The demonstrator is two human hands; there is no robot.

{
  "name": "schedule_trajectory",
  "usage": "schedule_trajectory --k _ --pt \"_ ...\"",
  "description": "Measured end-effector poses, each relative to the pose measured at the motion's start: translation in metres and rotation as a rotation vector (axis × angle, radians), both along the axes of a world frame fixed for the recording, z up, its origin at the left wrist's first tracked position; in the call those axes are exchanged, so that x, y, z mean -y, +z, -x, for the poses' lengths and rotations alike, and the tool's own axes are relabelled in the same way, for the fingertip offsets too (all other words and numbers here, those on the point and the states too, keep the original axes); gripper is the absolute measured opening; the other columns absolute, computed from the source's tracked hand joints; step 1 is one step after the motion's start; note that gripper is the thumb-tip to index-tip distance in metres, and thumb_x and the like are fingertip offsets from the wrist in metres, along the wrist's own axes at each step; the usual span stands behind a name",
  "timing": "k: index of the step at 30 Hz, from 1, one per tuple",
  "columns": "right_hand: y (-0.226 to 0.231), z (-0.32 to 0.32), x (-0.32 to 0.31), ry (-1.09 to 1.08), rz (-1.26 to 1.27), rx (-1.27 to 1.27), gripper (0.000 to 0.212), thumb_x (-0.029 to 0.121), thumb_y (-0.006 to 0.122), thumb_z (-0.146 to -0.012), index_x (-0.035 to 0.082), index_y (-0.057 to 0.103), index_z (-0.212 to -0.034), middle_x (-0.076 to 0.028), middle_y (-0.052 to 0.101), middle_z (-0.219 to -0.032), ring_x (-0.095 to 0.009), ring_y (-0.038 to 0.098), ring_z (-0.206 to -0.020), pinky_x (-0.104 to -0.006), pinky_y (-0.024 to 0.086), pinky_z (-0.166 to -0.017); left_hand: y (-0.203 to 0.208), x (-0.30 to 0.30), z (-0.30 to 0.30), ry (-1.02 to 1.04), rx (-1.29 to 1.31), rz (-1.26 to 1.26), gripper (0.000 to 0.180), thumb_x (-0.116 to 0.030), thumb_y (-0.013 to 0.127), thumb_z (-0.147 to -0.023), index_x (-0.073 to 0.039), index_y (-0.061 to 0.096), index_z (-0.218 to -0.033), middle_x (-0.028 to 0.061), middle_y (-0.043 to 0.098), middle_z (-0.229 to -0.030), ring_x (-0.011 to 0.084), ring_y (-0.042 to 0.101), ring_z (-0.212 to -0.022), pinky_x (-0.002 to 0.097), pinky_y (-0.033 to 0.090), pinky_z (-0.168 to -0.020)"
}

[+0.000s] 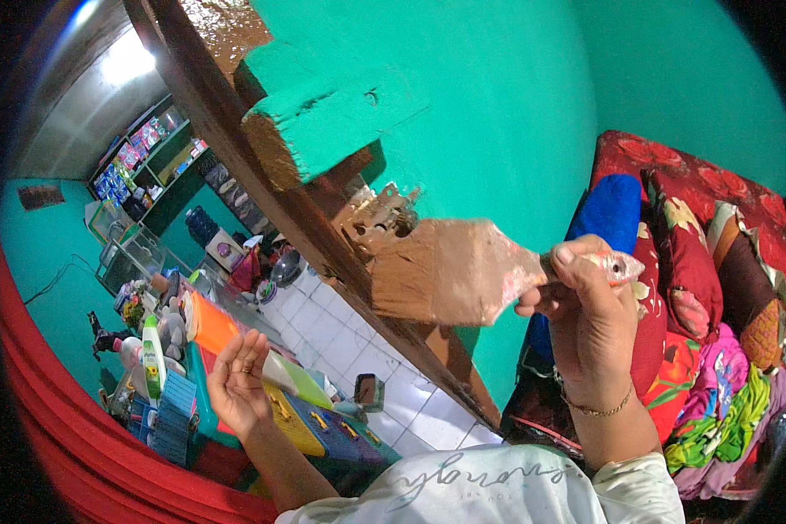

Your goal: The person is painting a wooden door frame with a brush, dipping the brush into a container of brown paint sitting on a stool.

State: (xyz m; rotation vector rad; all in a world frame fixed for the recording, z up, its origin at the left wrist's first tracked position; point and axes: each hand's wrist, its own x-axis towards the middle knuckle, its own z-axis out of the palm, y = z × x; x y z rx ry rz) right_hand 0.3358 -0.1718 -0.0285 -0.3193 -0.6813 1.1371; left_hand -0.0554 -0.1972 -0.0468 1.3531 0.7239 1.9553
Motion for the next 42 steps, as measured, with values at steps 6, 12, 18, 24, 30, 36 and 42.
schedule_trajectory --k 6,12,18,24,30,36,42 --pt "0.003 0.003 -0.006 0.030 -0.022 -0.045 0.012 0.009 0.067 -0.084 0.002 0.058 -0.087 -0.012 0.065 -0.076 -0.021 0.066 -0.060 -0.0329 0.056 -0.055 -0.002 -0.004 0.003 -0.067 -0.069 -0.007 0.053 -0.029 0.032 -0.095 0.012 0.049 -0.123 0.0299 0.055 -0.122 0.0400 0.057 -0.112 0.0480 0.045 -0.098" --pt "-0.003 -0.006 0.012 0.034 -0.020 0.012 0.013 0.007 0.067 -0.084 0.001 0.055 -0.086 -0.013 0.064 -0.077 -0.022 0.066 -0.063 -0.0341 0.057 -0.058 -0.003 -0.007 -0.003 -0.118 -0.093 -0.043 0.053 -0.028 0.032 -0.094 0.012 0.047 -0.125 0.0310 0.052 -0.125 0.0410 0.055 -0.114 0.0489 0.043 -0.100" --pt "0.002 0.001 0.001 -0.031 -0.010 0.008 0.014 0.007 0.066 -0.084 -0.001 0.055 -0.087 -0.014 0.065 -0.076 -0.022 0.067 -0.064 -0.0340 0.058 -0.058 -0.002 -0.002 -0.005 -0.106 -0.039 -0.025 0.052 -0.026 0.032 -0.093 0.012 0.048 -0.124 0.0305 0.054 -0.123 0.0415 0.055 -0.114 0.0496 0.043 -0.101" --pt "-0.017 -0.020 0.020 -0.056 -0.071 0.091 0.012 0.003 0.064 -0.082 0.001 0.052 -0.083 -0.019 0.064 -0.076 -0.023 0.063 -0.059 -0.0345 0.054 -0.054 -0.006 0.006 0.005 -0.005 -0.029 -0.023 0.050 -0.027 0.034 -0.093 0.011 0.052 -0.121 0.0288 0.057 -0.119 0.0414 0.056 -0.112 0.0497 0.046 -0.097" --pt "0.024 -0.053 0.034 -0.377 -0.612 0.390 0.022 0.014 0.073 -0.074 0.005 0.057 -0.085 -0.024 0.062 -0.083 -0.027 0.062 -0.067 -0.0334 0.052 -0.060 -0.014 0.011 0.022 -0.041 -0.029 -0.078 0.052 -0.029 0.037 -0.092 0.010 0.051 -0.123 0.0297 0.055 -0.121 0.0429 0.055 -0.114 0.0495 0.045 -0.098" --pt "0.071 -0.061 0.032 -0.334 -1.012 0.675 0.038 0.042 0.059 -0.087 0.008 0.064 -0.071 -0.022 0.066 -0.084 -0.030 0.062 -0.072 -0.0388 0.050 -0.063 -0.008 0.014 0.022 -0.087 0.092 -0.071 0.050 -0.027 0.043 -0.090 0.013 0.052 -0.119 0.0327 0.056 -0.118 0.0453 0.055 -0.112 0.0509 0.042 -0.101" --pt "0.104 -0.044 -0.001 -0.211 -1.033 0.784 0.024 0.022 0.062 -0.082 0.002 0.062 -0.068 -0.023 0.067 -0.088 -0.032 0.066 -0.075 -0.0372 0.054 -0.070 -0.004 0.023 0.024 -0.044 0.058 -0.062 0.052 -0.027 0.041 -0.091 0.014 0.049 -0.121 0.0337 0.055 -0.119 0.0447 0.055 -0.113 0.0509 0.041 -0.102"
